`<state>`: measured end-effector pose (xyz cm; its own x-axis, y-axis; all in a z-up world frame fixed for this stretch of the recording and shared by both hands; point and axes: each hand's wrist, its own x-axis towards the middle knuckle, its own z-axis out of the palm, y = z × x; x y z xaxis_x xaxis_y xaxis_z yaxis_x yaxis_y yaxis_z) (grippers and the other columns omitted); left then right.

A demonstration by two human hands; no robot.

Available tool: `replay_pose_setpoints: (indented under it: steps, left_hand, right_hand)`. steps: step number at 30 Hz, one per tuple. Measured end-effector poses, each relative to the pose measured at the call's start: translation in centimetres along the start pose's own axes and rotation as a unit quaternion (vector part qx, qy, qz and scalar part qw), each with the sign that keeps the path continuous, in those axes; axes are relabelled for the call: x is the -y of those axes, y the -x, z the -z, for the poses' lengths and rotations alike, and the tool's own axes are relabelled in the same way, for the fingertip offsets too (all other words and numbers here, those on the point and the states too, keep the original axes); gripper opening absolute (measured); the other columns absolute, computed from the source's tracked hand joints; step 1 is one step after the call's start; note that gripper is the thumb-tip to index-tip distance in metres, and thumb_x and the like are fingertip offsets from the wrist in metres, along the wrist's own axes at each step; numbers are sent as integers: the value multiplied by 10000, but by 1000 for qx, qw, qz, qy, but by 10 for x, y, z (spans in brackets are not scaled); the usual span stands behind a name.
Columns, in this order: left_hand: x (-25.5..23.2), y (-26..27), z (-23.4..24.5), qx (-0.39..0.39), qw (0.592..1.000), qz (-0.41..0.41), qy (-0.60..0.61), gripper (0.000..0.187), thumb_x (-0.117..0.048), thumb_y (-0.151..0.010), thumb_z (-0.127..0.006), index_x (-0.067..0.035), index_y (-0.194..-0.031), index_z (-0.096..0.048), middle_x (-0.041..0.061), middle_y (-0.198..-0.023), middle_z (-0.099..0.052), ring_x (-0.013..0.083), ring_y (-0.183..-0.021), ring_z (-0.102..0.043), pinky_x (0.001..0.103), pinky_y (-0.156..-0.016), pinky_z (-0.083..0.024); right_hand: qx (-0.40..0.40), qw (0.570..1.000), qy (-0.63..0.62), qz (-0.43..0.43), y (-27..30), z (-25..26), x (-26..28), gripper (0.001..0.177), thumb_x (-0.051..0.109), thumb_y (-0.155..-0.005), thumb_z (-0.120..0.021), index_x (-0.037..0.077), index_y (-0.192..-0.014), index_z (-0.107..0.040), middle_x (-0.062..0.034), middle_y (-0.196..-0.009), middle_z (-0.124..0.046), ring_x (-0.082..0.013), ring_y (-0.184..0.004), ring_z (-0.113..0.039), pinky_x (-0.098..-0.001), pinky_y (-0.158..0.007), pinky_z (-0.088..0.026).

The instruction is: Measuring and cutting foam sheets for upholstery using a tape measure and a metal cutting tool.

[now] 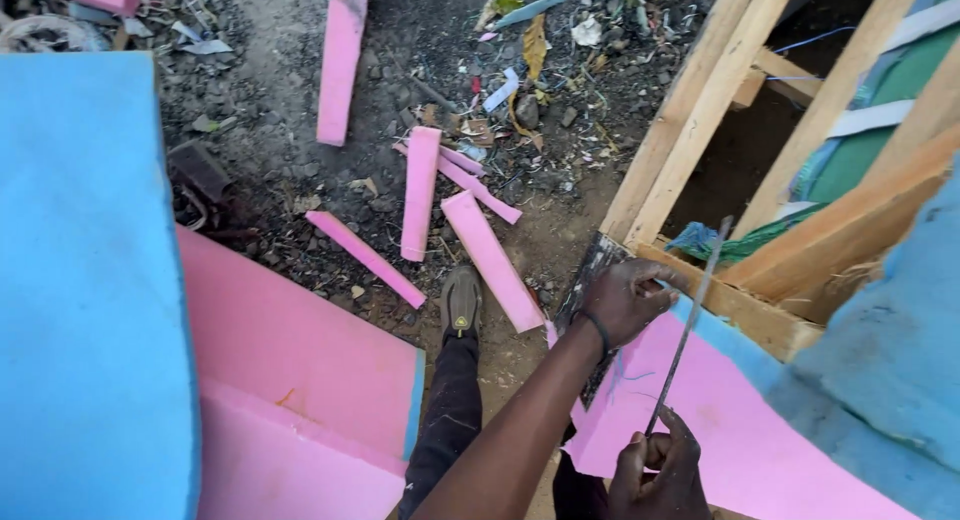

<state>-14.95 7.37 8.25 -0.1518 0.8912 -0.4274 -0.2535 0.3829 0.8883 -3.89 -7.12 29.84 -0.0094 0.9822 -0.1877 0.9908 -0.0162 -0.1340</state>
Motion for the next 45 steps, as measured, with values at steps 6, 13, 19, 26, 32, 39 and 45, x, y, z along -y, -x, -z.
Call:
replay_pose_setpoints:
  steps: [6,13,19,26,32,39,45]
  left_hand:
    - [-31,20,5,24,997,-3,80,299,-120,-1099,-797,-191,-1358,-928,45,-1452,-920,184,-1338,-858,414,-1072,-750]
    - [-37,26,4,32,996,-27,76,221,-263,-1146,-825,-206,-1343,-907,32,-1416,-889,177,-1303,-843,389,-1028,-758]
    - [-28,20,-6,14,997,-19,67,148,-278,-1128,-858,-204,-1251,-897,13,-1332,-872,168,-1234,-825,411,-1014,-731]
    - [-41,27,-6,-8,998,-53,18,97,-275,-1126,-817,-193,-1175,-828,41,-1300,-822,211,-1212,-811,418,-932,-705]
    - [-45,32,-7,-16,997,-59,39,121,-313,-1143,-822,-195,-1171,-824,60,-1326,-786,244,-1244,-801,435,-957,-765]
    - [-40,29,-9,-36,997,-75,-7,146,-338,-1137,-818,-195,-1167,-821,58,-1288,-809,245,-1213,-806,422,-871,-740]
    - [-30,29,-14,-26,998,-43,33,131,-305,-1153,-815,-187,-1210,-824,52,-1332,-815,232,-1256,-801,425,-935,-763]
  right_hand:
    - [-25,994,-81,-67,4,3,3,333,96,-1183,-710,52,-1512,-738,-15,-877,-626,-250,-718,-689,-407,-750,-630]
    - [23,995,-48,-87,-69,-23,6,420,173,-1083,-788,226,-1481,-665,17,-800,-659,-334,-732,-700,-562,-795,-571]
    - [57,986,-23,-154,-20,-20,-5,532,221,-1057,-776,299,-1565,-638,16,-788,-646,-359,-724,-730,-573,-804,-568]
    - [21,994,-77,-79,-75,-24,10,480,83,-1097,-796,233,-1524,-635,13,-771,-613,-296,-656,-644,-554,-727,-520]
    - [68,981,-6,-179,8,-29,-6,475,226,-1050,-745,268,-1516,-661,28,-717,-578,-355,-670,-727,-564,-770,-578]
    - [22,987,-148,-65,-59,-37,-6,415,79,-1100,-788,174,-1471,-628,1,-706,-603,-266,-628,-611,-516,-764,-527]
    - [60,987,-74,-131,22,-62,-51,257,303,-1070,-836,212,-1305,-787,-11,-705,-686,-320,-682,-752,-500,-789,-624]
